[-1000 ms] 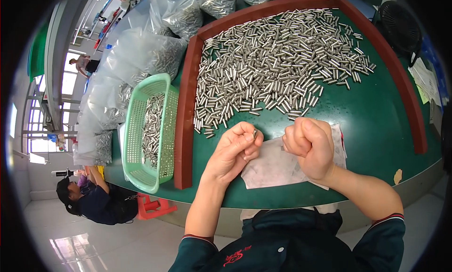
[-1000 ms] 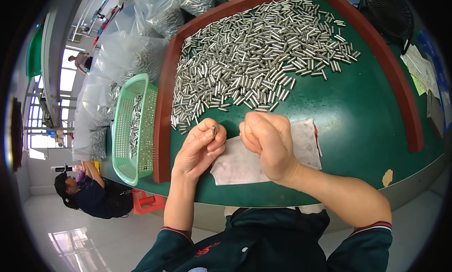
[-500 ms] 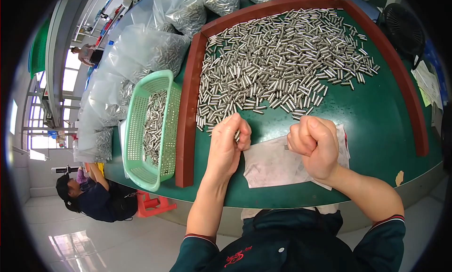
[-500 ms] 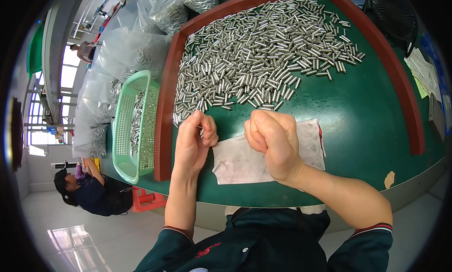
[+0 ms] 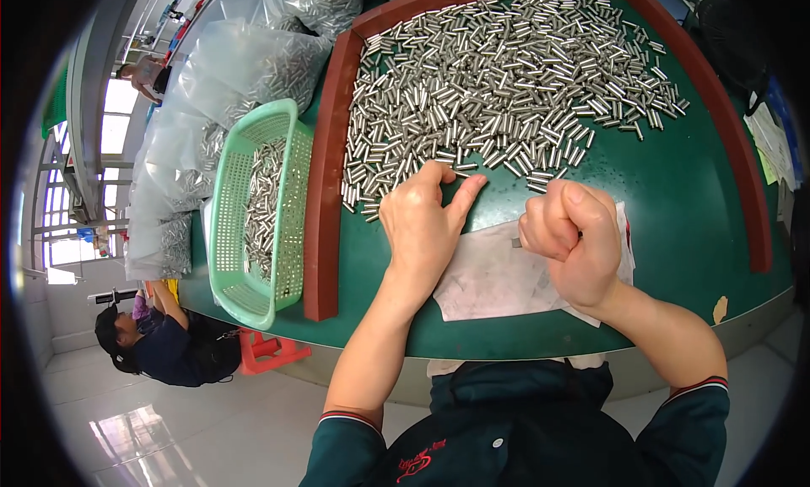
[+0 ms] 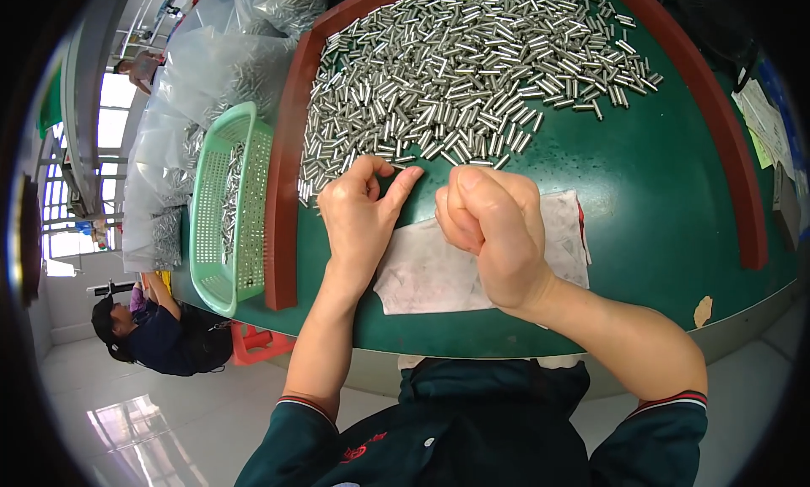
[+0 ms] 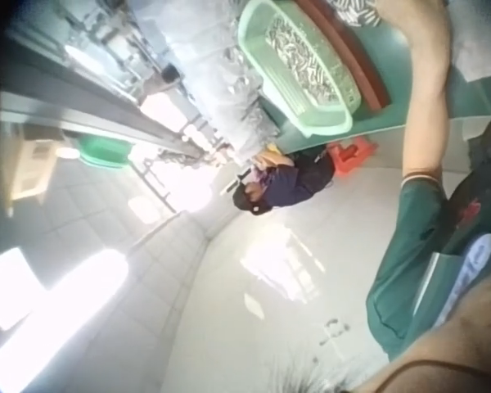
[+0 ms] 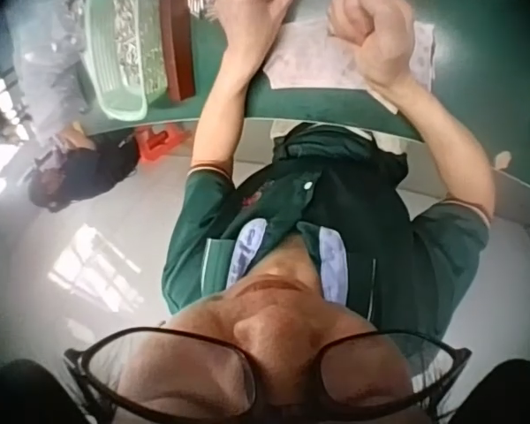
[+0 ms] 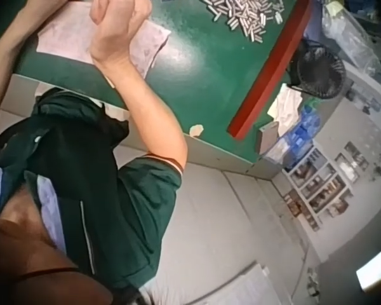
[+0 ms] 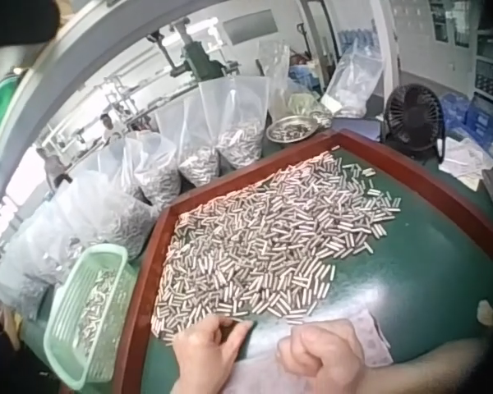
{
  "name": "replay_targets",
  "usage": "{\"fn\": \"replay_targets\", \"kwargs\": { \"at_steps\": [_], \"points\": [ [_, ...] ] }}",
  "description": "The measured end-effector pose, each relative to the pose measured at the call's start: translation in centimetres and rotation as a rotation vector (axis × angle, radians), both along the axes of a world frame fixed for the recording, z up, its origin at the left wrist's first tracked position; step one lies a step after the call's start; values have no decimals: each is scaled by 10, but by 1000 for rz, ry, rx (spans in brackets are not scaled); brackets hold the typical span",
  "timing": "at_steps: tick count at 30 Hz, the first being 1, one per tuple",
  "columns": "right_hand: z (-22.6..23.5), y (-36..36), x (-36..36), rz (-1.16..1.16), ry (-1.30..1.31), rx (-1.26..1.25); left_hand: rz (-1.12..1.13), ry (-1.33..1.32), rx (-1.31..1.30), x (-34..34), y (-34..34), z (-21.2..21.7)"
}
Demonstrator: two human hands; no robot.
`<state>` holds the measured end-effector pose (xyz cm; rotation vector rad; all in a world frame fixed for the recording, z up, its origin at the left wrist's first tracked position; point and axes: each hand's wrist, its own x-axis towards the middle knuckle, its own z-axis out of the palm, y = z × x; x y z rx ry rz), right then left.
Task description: Assembling small cylindrical metal components at a manufacturing workbench.
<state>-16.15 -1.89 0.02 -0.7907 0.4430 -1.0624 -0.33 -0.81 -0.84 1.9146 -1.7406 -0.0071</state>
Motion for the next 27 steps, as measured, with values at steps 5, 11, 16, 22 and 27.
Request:
{"fn": "replay_targets", "kwargs": {
  "at_steps": [5,11,16,22,27],
  "points": [
    [2,-1,-1,8,34,-16,25,3,-9,4,0,-3],
    [-2,-2,-4,-11,-12,31,-141,258,105,-1,17,7],
    [-3,1,-4,-1,-57,29,-346,362,272,-6,36,12],
    [-1,0,-5,17,-64,27,-354,403,333,-4,34,13],
    [-2,0,-2,18,-101,14,-366,403,312,-4,33,14]
  ]
}}
